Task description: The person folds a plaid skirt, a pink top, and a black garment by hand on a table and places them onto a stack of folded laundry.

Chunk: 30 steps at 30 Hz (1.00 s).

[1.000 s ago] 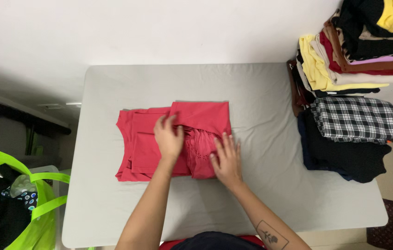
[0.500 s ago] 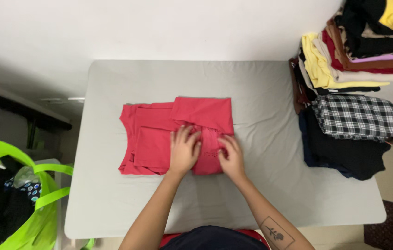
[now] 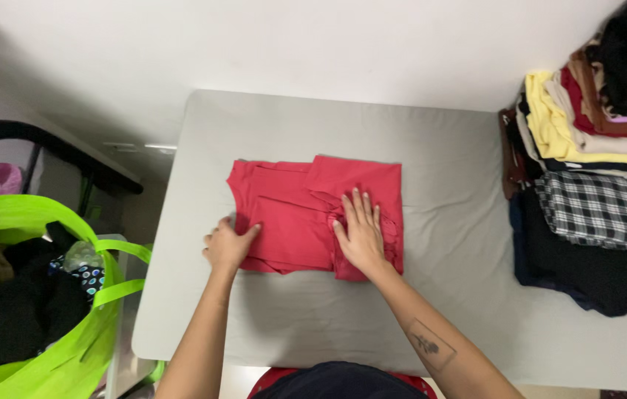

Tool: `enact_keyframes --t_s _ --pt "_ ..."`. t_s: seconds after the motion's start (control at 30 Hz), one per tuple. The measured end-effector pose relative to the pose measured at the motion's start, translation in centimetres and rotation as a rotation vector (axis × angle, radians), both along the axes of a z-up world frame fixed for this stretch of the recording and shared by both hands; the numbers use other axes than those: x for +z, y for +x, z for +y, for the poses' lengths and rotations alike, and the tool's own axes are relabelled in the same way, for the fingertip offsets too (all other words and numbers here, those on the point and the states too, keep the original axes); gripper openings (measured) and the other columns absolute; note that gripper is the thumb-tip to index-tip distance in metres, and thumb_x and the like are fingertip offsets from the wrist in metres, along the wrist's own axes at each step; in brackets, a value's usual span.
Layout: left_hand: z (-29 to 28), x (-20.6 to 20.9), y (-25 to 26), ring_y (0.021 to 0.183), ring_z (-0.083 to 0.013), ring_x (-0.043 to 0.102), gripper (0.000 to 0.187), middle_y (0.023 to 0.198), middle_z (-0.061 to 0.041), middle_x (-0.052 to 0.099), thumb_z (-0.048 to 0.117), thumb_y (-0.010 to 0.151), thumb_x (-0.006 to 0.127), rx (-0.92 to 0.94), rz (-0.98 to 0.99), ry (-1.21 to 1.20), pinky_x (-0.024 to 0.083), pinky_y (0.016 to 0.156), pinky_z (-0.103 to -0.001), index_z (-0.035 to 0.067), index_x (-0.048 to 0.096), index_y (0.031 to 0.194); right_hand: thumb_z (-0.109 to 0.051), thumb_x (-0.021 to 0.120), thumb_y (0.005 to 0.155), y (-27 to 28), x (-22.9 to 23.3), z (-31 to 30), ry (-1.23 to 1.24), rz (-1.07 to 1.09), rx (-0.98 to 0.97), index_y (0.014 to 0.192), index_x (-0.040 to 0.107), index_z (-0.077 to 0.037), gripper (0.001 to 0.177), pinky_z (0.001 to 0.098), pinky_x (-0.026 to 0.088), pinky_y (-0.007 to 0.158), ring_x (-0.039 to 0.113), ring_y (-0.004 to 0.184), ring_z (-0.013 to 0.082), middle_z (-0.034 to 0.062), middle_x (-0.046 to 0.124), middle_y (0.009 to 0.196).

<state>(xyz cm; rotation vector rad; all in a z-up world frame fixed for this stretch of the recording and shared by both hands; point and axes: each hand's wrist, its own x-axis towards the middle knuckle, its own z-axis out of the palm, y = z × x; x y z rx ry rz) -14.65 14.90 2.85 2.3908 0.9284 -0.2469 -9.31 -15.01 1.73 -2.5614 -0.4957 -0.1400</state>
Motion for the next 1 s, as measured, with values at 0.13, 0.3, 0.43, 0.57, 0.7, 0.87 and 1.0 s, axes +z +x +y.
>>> enact_keyframes --t_s 0.13,0.3,0.43,0.57,0.7,0.87,1.0 --pt "0.7 -1.3 1.3 0.127 -0.0417 0.054 0.097 0.129 -0.019 0.067 0.070 0.070 0.078 -0.042 0.055 -0.001 0.047 0.102 -0.053 0.003 0.057 0.136 -0.044 0.050 0.101 2.0 -1.3 2.5 -0.215 -0.031 0.090 0.158 0.035 -0.014 0.066 0.0620 0.012 0.122 0.016 0.155 0.0376 0.0164 0.023 0.168" --pt "2.2 -3.4 3.2 0.100 -0.0341 0.076 0.083 0.115 -0.028 0.075 0.042 0.071 0.092 -0.009 -0.012 -0.416 0.061 0.087 -0.042 -0.011 0.062 0.127 -0.053 0.046 0.099 2.6 -2.4 1.7 -0.348 0.061 0.067 0.158 0.033 -0.019 0.069 0.0615 0.013 0.121 0.017 0.155 0.0329 0.0096 0.023 0.167" --pt "2.5 -2.3 3.6 0.098 -0.0285 0.075 0.072 0.119 -0.021 0.073 0.014 0.072 0.085 0.093 -0.110 -0.923 0.064 0.084 -0.041 -0.006 0.055 0.135 -0.057 0.045 0.099 2.3 -2.5 0.8 -0.323 0.051 0.059 0.160 0.030 -0.022 0.072 0.0606 0.013 0.122 0.019 0.154 0.0307 0.0067 0.025 0.167" --pt "2.3 -0.1 3.6 0.094 -0.0250 0.072 0.078 0.117 -0.018 0.069 -0.006 0.075 0.068 0.130 -0.109 -1.262 0.061 0.081 -0.042 0.005 0.043 0.147 -0.057 0.044 0.099 2.0 -2.5 0.7 -0.335 0.063 0.036 0.161 0.027 -0.021 0.075 0.0603 0.011 0.122 0.019 0.154 0.0302 0.0065 0.026 0.167" --pt "0.8 1.2 4.2 0.100 -0.0213 0.071 0.082 0.126 -0.012 0.066 -0.008 0.076 0.056 0.127 -0.252 -1.462 0.061 0.083 -0.037 0.014 0.040 0.153 -0.058 0.042 0.100 2.1 -2.6 0.5 -0.311 0.091 0.041 0.161 0.025 -0.018 0.076 0.0597 0.009 0.123 0.018 0.155 0.0298 0.0065 0.024 0.168" --pt "-3.5 3.5 6.9 0.101 -0.0188 0.067 0.090 0.135 -0.010 0.062 -0.007 0.075 0.054 -0.007 -0.413 -1.506 0.058 0.082 -0.033 0.016 0.037 0.160 -0.055 0.047 0.100 2.0 -3.4 -0.9 -0.227 0.145 0.106 0.160 0.028 -0.015 0.074 0.0602 0.007 0.122 0.016 0.155 0.0305 0.0081 0.025 0.167" --pt "-10.8 4.7 9.0 0.100 -0.0189 0.065 0.092 0.136 -0.014 0.062 -0.007 0.078 0.056 -0.181 -0.409 -1.408 0.057 0.082 -0.031 0.020 0.032 0.164 -0.039 0.060 0.094 2.5 -6.5 -3.2 0.296 0.245 0.038 0.149 0.049 -0.010 0.064 0.0459 0.028 0.120 0.044 0.145 0.0270 0.0110 0.052 0.153"
